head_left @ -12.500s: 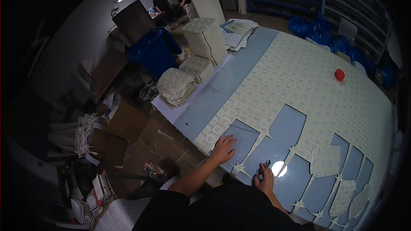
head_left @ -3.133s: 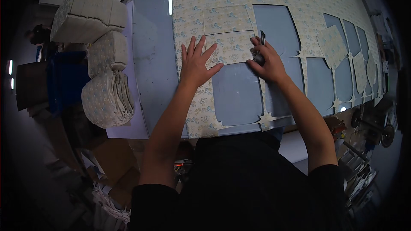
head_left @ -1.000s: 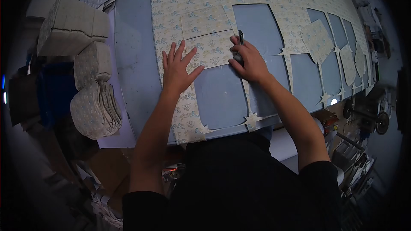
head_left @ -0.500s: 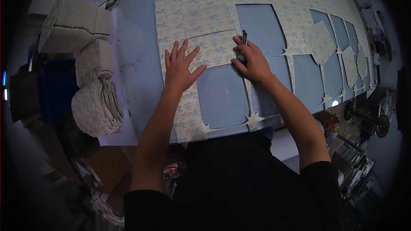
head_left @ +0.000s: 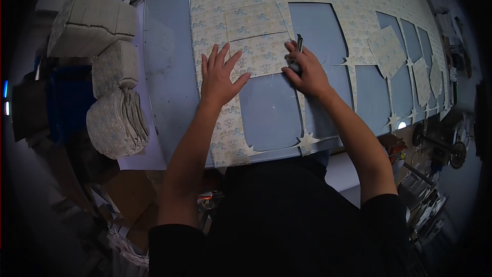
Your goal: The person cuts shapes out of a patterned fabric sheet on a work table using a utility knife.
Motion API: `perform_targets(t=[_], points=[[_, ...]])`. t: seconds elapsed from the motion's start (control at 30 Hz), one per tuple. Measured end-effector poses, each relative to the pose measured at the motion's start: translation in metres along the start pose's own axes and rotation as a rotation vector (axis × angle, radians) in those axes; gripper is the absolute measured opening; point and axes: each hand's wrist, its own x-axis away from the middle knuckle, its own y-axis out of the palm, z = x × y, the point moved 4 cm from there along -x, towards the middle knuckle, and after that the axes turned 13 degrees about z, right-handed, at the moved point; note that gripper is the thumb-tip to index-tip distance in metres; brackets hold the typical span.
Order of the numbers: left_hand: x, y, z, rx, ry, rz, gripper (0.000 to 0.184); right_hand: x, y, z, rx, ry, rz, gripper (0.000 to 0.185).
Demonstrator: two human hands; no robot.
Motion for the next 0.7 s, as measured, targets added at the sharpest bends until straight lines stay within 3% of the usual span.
perform_targets(t=[0.7], points=[[-0.0010,-0.0003,-0.0004,-0.003,0.012,-0.011,0.066,0.0008,0.0003,-0.0013,0.024,-0.024,0.031,0.031]])
